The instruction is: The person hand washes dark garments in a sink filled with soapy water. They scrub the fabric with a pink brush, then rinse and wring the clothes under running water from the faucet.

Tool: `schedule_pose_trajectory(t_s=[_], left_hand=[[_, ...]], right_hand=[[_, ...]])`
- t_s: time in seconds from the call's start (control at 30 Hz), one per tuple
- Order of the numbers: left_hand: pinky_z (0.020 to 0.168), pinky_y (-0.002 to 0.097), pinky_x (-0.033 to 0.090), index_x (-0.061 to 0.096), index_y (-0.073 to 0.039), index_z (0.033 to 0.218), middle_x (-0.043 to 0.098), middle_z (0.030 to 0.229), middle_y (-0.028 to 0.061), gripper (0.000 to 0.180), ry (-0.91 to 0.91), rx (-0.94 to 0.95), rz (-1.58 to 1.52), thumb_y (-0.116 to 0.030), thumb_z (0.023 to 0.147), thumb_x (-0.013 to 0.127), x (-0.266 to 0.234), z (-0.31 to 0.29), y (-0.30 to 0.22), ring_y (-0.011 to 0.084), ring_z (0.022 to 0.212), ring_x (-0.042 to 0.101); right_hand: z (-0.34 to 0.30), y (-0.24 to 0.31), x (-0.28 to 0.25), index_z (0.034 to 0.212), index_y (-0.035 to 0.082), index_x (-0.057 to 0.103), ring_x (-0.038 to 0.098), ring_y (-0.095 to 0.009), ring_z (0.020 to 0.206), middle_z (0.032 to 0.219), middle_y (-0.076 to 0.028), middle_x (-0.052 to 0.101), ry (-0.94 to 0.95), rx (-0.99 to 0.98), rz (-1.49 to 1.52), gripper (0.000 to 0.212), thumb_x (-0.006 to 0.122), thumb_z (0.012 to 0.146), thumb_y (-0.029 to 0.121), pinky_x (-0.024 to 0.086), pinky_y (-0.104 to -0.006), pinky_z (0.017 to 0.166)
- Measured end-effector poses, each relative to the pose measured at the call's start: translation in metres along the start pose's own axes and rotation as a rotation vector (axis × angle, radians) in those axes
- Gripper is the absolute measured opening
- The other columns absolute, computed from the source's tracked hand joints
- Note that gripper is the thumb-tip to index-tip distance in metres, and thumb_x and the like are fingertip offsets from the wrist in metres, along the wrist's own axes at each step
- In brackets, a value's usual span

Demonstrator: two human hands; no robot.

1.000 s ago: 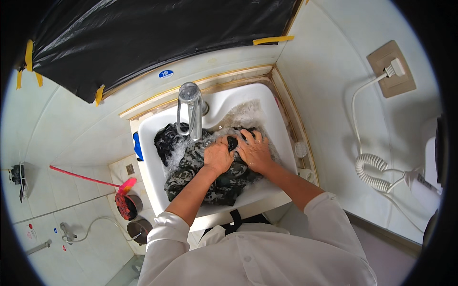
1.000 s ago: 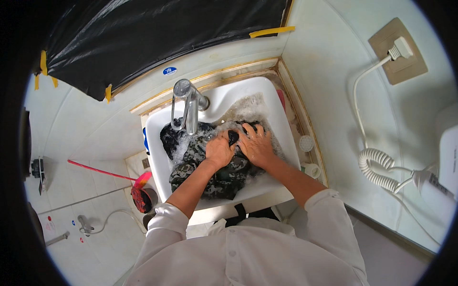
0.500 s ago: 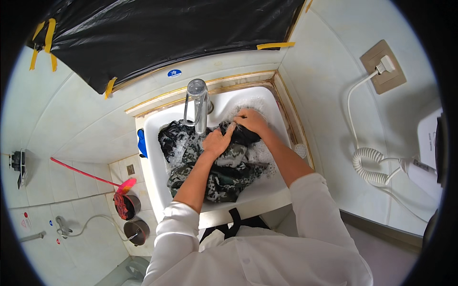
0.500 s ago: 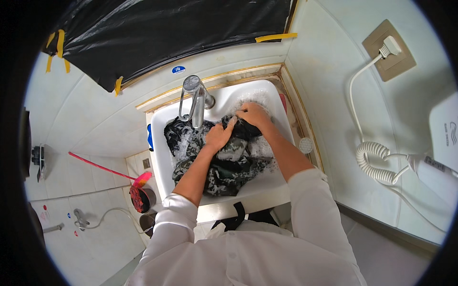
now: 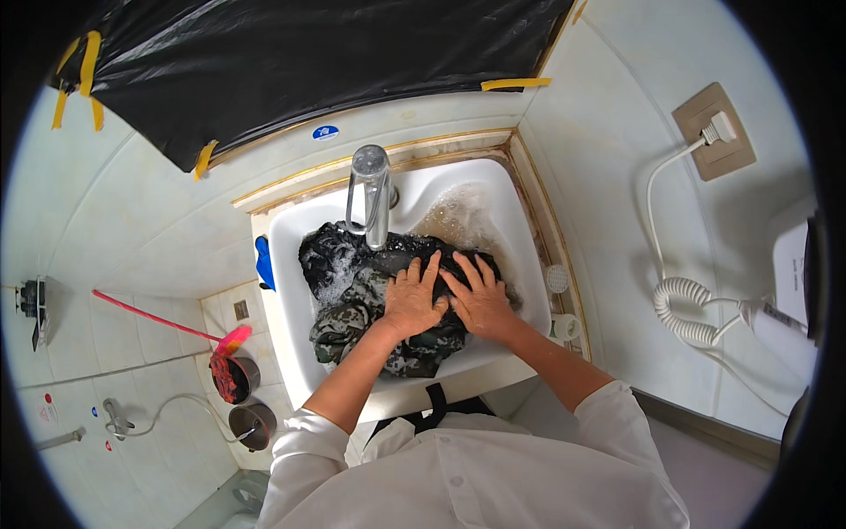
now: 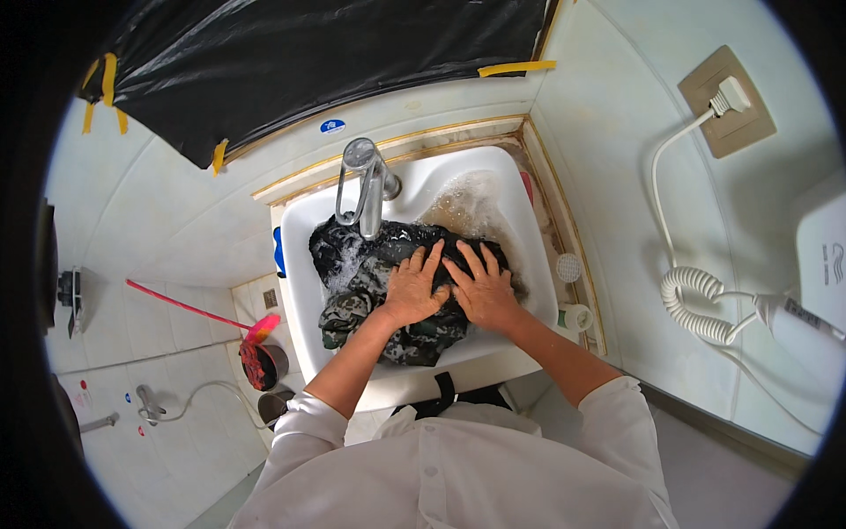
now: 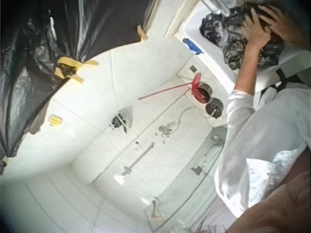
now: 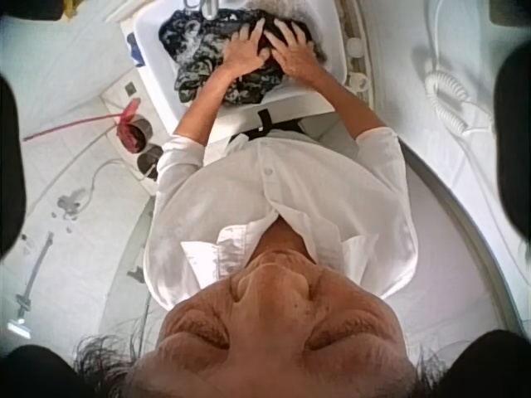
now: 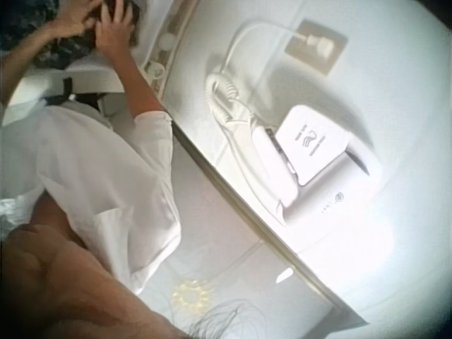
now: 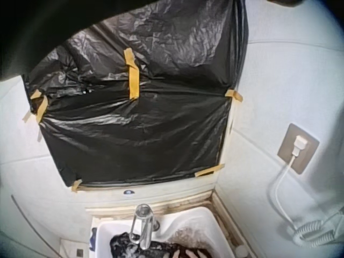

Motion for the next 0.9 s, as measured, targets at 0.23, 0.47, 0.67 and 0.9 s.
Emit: schedule_pose_trajectory(t_s=[0.23, 0.47, 0.67, 0.9], left_hand=[[0.089, 0.0456, 0.053, 0.057, -0.010, 0.132, 0.061, 0.126, 0.0248, 0.046, -0.070, -0.179, -0.125, -0.030, 0.091, 0.058, 0.004, 0.059, 0.012, 0.0393, 0.101, 0.067], [0.092, 0.0489, 0.052, 0.069, -0.003, 0.113, 0.070, 0.106, 0.0250, 0.041, -0.088, -0.353, -0.185, -0.036, 0.096, 0.051, -0.008, 0.083, 0.017, 0.0417, 0.103, 0.066], [0.088, 0.0505, 0.051, 0.062, -0.015, 0.128, 0.060, 0.119, 0.0207, 0.037, -0.362, -0.213, -0.366, -0.037, 0.100, 0.050, -0.004, 0.042, 0.013, 0.0414, 0.100, 0.065], [0.090, 0.0435, 0.047, 0.067, -0.002, 0.119, 0.065, 0.109, 0.0187, 0.032, -0.766, 0.146, -0.335, -0.018, 0.091, 0.067, 0.008, -0.048, -0.018, 0.0373, 0.101, 0.061]], right_hand=[[0.056, -0.038, 0.030, 0.131, 0.008, 0.061, 0.057, -0.037, 0.113, 0.134, -0.016, 0.055, -0.129, 0.031, -0.125, 0.043, 0.060, 0.093, 0.026, 0.053, -0.0482, 0.083], [0.133, -0.055, 0.033, 0.099, -0.003, 0.069, 0.068, -0.039, 0.096, 0.110, -0.029, 0.066, 0.004, 0.199, 0.073, 0.026, 0.051, 0.092, 0.015, 0.054, -0.0497, 0.080], [0.121, -0.057, 0.022, 0.093, -0.002, 0.068, 0.065, -0.040, 0.094, 0.090, -0.024, 0.067, -0.060, -0.019, 0.024, 0.028, 0.057, 0.095, 0.024, 0.051, -0.0475, 0.082], [0.057, -0.031, -0.023, 0.097, 0.005, 0.066, 0.061, -0.037, 0.083, 0.089, -0.016, 0.067, -0.140, -0.030, -0.001, 0.037, 0.066, 0.091, 0.041, 0.046, -0.0477, 0.075]])
Point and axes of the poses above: each hand's wrist, its own z-axis towards the middle knuckle, its own x-axis out of the palm, y = z × x, the point moved 2 cm from there along z, towards the middle knuckle
